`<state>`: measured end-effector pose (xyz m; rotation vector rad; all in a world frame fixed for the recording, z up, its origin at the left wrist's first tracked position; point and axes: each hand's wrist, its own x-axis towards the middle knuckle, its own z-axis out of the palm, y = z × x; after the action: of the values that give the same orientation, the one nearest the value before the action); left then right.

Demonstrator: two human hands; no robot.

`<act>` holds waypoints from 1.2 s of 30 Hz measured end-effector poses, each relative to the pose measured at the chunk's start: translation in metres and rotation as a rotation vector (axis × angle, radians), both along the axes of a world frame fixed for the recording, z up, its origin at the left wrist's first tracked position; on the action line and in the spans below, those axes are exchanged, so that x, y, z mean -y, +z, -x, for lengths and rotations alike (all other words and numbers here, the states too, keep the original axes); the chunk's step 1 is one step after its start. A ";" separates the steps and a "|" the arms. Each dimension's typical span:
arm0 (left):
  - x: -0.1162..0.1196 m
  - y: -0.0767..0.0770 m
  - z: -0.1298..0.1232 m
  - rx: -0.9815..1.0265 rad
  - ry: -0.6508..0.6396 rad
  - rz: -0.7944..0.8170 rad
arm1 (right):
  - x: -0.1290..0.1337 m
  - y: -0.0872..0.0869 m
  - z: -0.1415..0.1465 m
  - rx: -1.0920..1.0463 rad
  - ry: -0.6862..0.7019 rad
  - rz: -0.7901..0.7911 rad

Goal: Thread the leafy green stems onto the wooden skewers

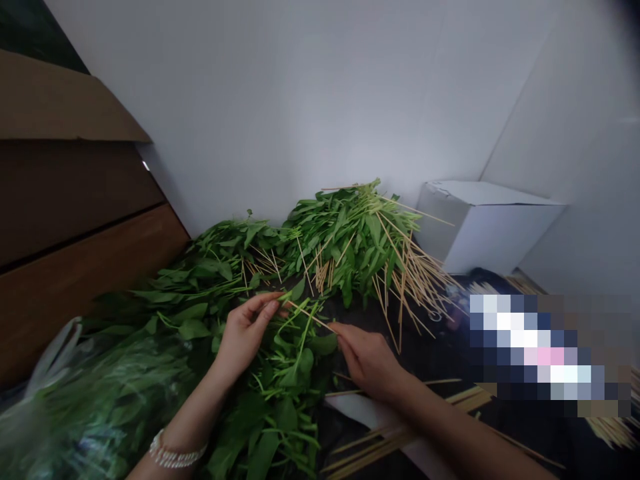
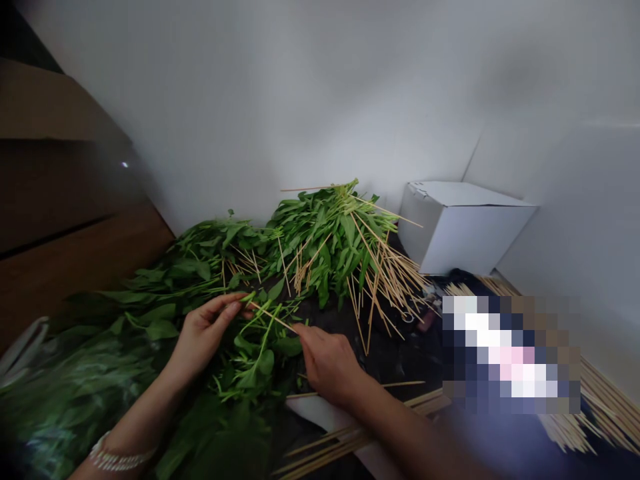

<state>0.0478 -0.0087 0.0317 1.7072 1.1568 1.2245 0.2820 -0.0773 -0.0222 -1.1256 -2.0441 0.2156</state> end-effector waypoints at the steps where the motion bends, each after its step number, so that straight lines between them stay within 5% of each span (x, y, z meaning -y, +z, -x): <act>1: 0.000 0.001 -0.001 0.031 -0.008 0.027 | 0.000 0.000 0.000 0.001 -0.002 0.004; 36: 0.004 -0.001 -0.006 0.224 -0.060 0.244 | 0.000 -0.006 0.001 0.044 0.016 -0.024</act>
<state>0.0533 -0.0124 0.0304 1.3769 1.0646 1.1535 0.2810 -0.0768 -0.0280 -1.1084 -2.0898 0.1750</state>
